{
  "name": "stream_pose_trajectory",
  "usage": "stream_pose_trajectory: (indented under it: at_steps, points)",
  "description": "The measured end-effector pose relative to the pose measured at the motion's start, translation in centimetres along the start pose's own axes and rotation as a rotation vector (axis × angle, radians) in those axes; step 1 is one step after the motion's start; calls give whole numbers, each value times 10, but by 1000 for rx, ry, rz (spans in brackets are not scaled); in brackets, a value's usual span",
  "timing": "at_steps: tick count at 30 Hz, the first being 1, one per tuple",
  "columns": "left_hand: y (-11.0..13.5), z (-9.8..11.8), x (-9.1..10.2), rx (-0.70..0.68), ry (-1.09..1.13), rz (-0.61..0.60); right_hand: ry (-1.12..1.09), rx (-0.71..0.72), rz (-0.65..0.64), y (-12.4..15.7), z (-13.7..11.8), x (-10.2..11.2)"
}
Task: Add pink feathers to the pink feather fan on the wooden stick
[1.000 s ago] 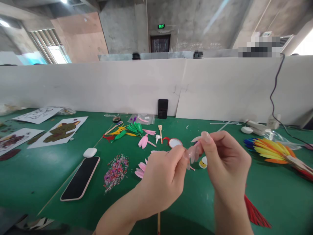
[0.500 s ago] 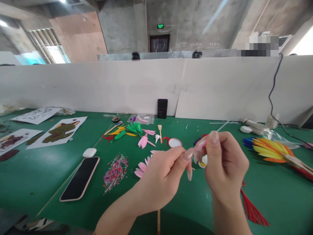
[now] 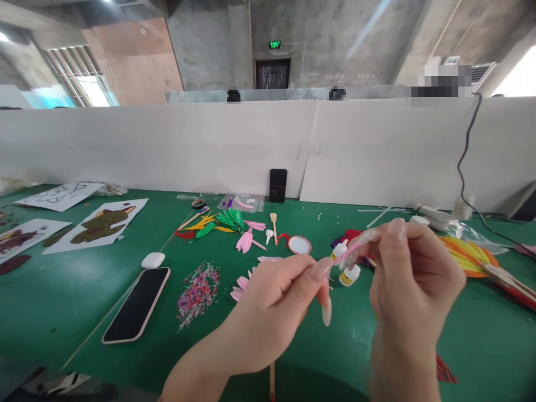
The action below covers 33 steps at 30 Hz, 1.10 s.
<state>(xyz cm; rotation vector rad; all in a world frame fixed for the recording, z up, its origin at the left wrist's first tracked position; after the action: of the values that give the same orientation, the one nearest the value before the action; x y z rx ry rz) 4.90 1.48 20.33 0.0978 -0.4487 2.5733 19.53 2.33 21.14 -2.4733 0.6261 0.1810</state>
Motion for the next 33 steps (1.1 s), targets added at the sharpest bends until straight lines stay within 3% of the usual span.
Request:
stream_pose_trajectory:
  at_steps: [3,9,19,26,33]
  points:
    - [-4,-2,-2,60,198,-44,-30,-55,-87,6,-2,-4]
    - [-9,-14,-6,17,571,-23,36,-151,-169,12,-1,-5]
    - [-9,-13,-8,78,657,-97,-4,-144,-256,12,6,-3]
    - [-14,-17,-13,103,824,-198,32,-39,-190,16,3,-5]
    - [-18,-16,-18,39,874,-190,191,303,-30,22,-1,-6]
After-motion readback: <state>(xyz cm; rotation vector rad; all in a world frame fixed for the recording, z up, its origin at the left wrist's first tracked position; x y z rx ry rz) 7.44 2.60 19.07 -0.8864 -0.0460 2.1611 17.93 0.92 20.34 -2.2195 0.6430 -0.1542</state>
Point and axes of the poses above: each hand's wrist, its own y-axis away from the middle knuckle, its own x-axis out of the back of the hand, z = x × y, the point moved 4 cm from there along -y, towards the middle knuckle, and after that the axes turned 12 degrees about -x, right-handed, at the moved point
